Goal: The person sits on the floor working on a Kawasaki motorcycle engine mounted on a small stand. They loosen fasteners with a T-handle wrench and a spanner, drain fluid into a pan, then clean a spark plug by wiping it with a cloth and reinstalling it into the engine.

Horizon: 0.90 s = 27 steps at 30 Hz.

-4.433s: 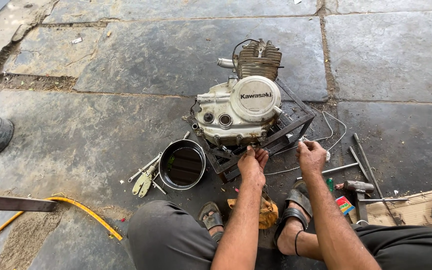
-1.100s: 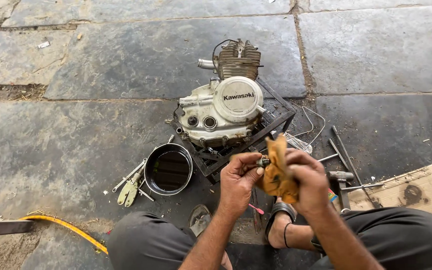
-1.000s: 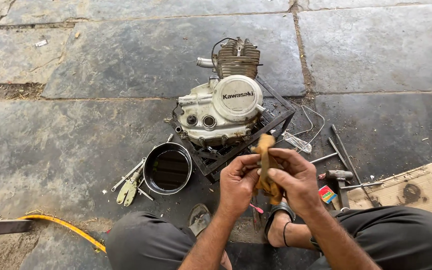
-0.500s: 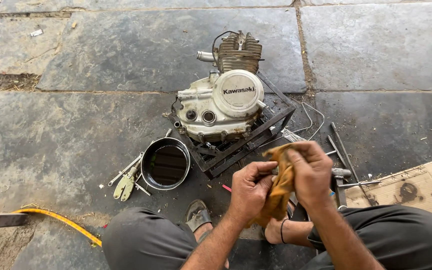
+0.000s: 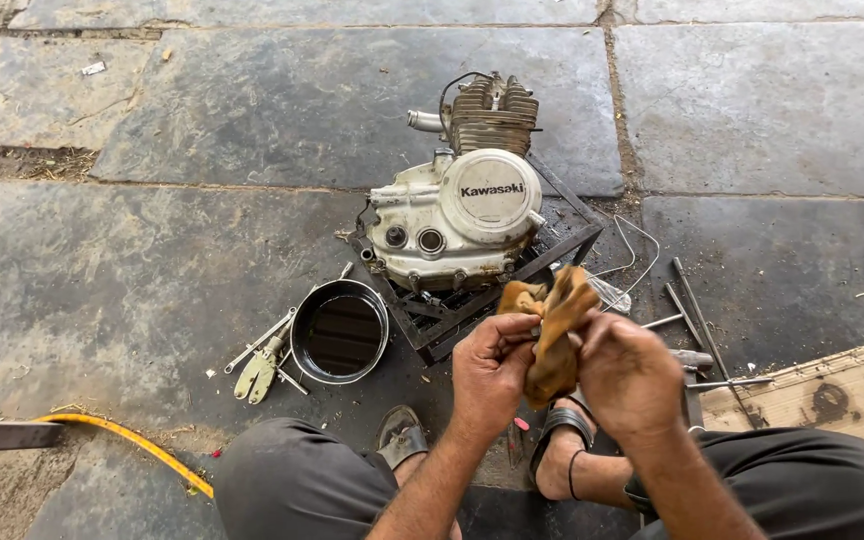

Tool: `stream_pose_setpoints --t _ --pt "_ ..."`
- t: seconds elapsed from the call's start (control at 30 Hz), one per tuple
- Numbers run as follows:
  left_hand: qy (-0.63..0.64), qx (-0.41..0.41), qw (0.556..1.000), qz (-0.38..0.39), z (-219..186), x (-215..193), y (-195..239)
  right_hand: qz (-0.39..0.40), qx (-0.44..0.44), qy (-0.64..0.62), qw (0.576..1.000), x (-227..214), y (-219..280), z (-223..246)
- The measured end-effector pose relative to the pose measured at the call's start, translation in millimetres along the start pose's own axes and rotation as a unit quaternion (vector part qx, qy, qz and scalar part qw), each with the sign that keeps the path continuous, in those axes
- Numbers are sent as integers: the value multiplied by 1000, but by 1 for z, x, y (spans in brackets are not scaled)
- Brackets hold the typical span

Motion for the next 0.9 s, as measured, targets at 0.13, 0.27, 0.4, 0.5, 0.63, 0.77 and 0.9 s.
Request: stream_pose_setpoints --t 0.13,0.27,0.4,0.5,0.63,0.77,0.9 --pt "5 8 1000 14 -2 2 4 -107 16 78 991 17 -8 -6" --pt "-23 20 999 -17 -8 1 3 -110 58 292 948 25 -8 4" --pt "-150 42 988 15 -21 9 6 -112 32 548 829 23 -4 3" --pt "-59 -40 997 -1 -3 7 4 -100 -86 633 763 28 -3 4" --pt "102 -142 984 -36 -12 7 1 -62 -220 673 704 39 -1 5" --pt "217 -222 947 -77 12 4 5 -63 -222 679 697 34 -1 -8" --pt "174 -193 963 -77 30 6 15 -193 -106 567 794 0 -4 -27"
Point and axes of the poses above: each hand's wrist, its own y-axis away from the middle knuckle, its own x-axis out of the palm, z = x × y, the point moved 1 cm from there along -y, towards the middle knuckle, and after that the axes turned 8 degrees about y, right-handed, at the moved point
